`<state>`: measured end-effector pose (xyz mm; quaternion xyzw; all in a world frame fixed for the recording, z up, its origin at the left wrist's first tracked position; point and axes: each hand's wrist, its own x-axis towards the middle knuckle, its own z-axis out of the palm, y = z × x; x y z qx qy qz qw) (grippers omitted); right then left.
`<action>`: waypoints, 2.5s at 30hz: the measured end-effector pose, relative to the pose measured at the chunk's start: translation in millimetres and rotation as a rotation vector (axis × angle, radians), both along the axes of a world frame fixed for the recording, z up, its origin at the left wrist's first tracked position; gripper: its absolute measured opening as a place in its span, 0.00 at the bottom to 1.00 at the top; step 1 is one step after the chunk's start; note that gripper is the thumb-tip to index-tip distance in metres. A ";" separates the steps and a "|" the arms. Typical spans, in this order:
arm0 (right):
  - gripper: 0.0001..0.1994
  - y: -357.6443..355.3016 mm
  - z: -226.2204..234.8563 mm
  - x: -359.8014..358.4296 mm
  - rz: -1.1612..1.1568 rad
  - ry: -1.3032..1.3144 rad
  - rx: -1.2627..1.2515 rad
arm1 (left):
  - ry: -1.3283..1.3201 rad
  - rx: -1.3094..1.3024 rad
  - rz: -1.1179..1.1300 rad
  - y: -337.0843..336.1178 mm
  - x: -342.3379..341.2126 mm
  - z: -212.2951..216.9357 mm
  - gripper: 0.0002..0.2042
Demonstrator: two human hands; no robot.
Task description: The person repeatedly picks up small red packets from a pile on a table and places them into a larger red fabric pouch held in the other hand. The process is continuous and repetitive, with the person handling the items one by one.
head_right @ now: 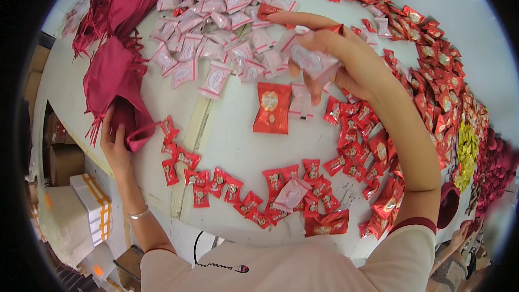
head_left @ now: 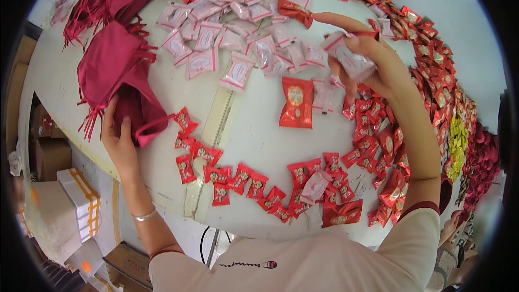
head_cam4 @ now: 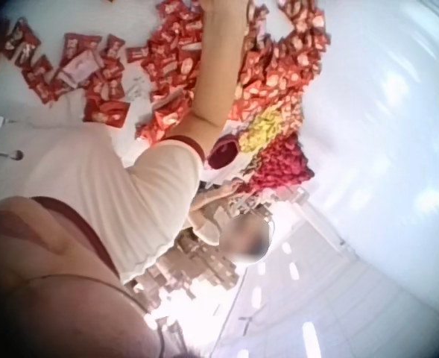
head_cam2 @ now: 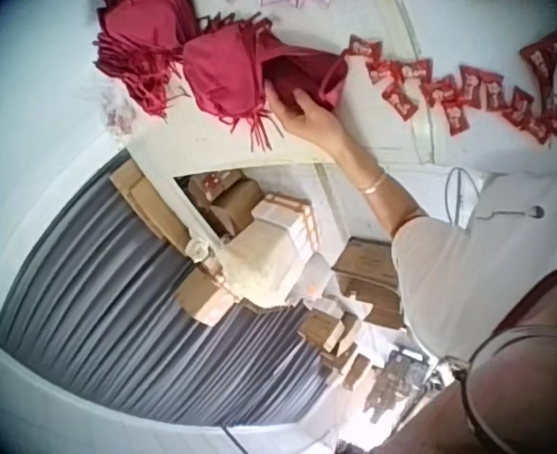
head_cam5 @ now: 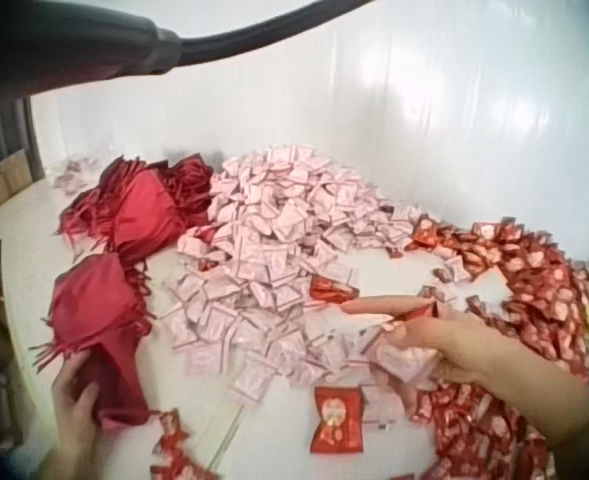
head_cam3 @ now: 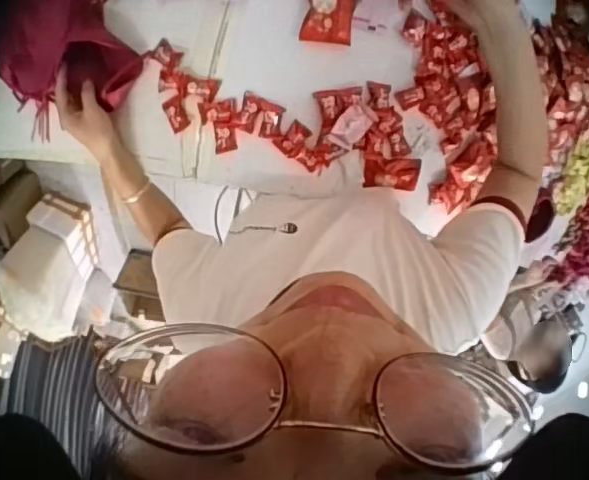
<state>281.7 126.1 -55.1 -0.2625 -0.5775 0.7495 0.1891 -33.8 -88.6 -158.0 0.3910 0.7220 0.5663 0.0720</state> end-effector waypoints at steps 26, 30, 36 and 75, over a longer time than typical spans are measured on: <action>0.05 -59.0 -34.8 79.4 -0.033 -0.650 1.115 | 0.040 0.045 -0.032 -0.4 4.0 -2.9 0.20; 0.06 -49.2 -33.4 88.2 0.031 -0.734 1.379 | 0.048 0.041 -0.024 -1.6 4.6 -2.1 0.20; 0.04 -49.8 -65.5 57.8 0.221 -0.954 1.680 | 0.151 0.021 -0.017 -2.8 -7.1 -8.4 0.20; 0.09 -103.1 -101.2 533.9 -0.866 -1.471 1.074 | 0.294 -0.030 -0.760 40.9 223.4 158.5 0.26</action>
